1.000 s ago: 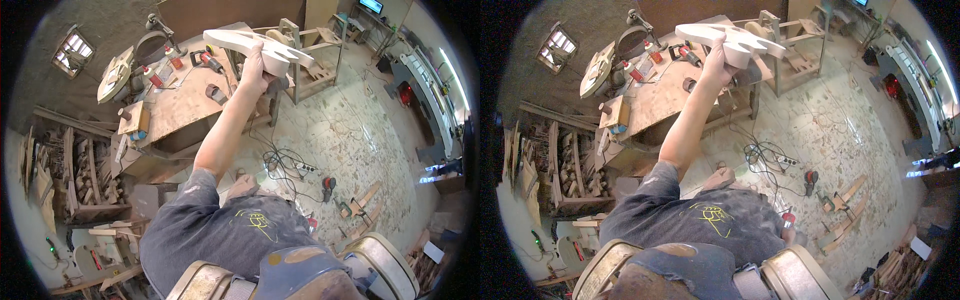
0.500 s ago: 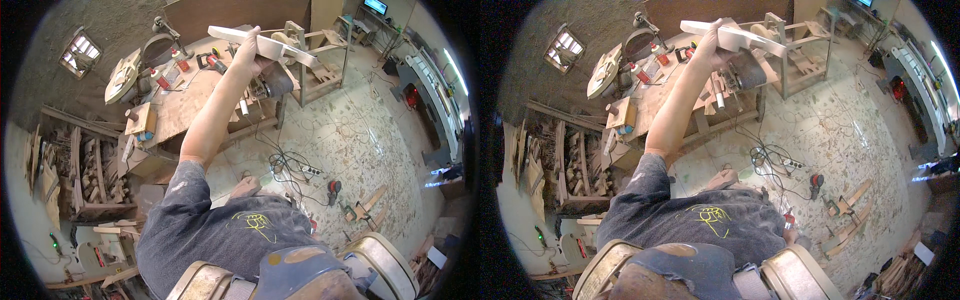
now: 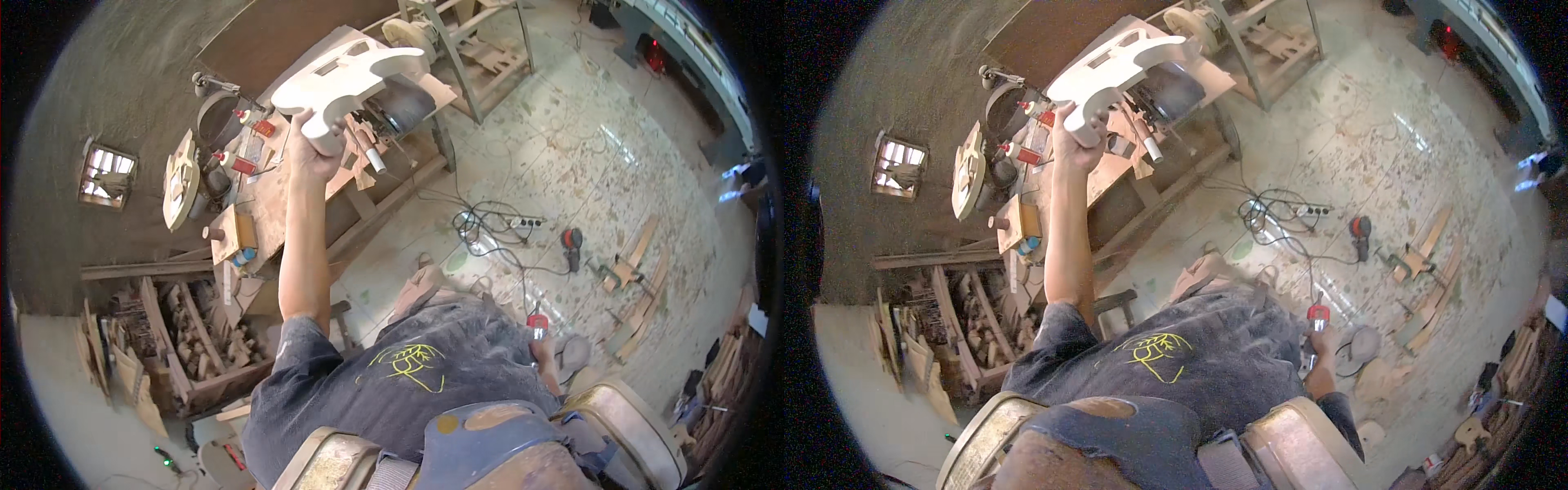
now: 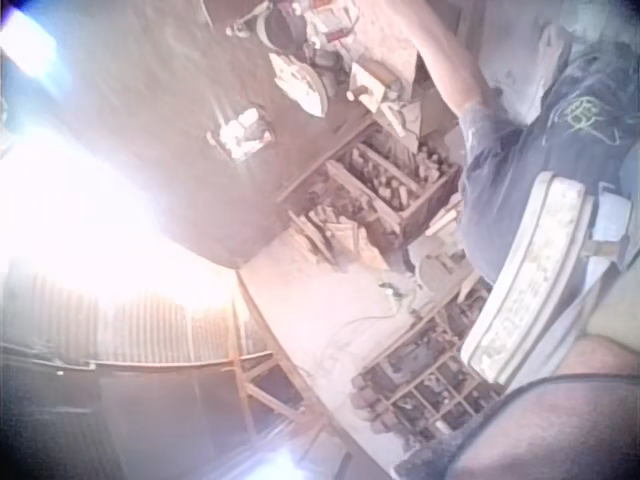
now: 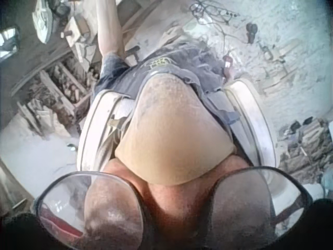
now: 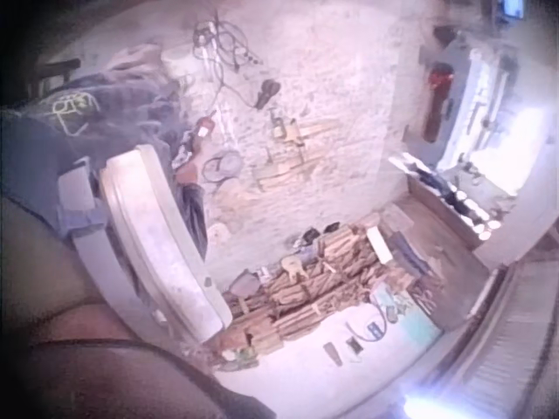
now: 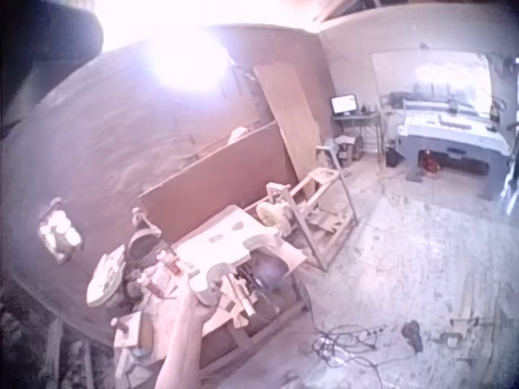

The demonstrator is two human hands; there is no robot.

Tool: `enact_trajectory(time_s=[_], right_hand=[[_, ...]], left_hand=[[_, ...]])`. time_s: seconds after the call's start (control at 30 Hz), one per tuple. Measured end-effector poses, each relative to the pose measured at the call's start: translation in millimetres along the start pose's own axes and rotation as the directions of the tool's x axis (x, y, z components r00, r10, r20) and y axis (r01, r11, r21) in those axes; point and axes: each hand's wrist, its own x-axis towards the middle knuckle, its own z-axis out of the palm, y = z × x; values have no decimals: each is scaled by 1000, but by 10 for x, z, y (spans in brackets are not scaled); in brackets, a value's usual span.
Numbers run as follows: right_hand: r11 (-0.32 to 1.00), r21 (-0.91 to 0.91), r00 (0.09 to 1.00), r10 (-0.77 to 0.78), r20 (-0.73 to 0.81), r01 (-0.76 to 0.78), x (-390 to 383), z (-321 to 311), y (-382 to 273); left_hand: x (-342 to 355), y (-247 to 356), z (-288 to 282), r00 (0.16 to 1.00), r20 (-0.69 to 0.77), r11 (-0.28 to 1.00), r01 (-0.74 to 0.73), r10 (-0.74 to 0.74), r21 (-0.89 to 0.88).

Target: The person uses a handheld router to shape the edges and interior cavities of a wooden guitar body on a workbench.

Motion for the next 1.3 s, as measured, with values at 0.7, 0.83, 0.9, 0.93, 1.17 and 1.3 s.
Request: enact_trajectory(time_s=[0.7,0.83,0.9,0.93,1.17,1.3], right_hand=[[922,362,989,108,102,-138,273,194,-181],[938,239,965,229,125,-253,-51,-6,-616],[934,220,959,265,102,-282,-249,-62,-818],[928,212,952,293,88,-305,-321,-88,-880],[944,142,955,292,48,-296,-726,-90,-1168],[948,14,948,318,-1,-318,-807,21,-1148]], left_hand=[[-149,-459,-622,975,-136,961,199,-175,194],[-137,-689,-701,975,-128,941,208,-180,265],[-128,-756,-744,972,-157,945,211,-175,251],[-99,-780,-771,975,-125,948,210,-184,238],[-73,-887,-881,959,-62,941,283,-276,188],[-87,-888,-894,942,-28,932,335,-335,136]])
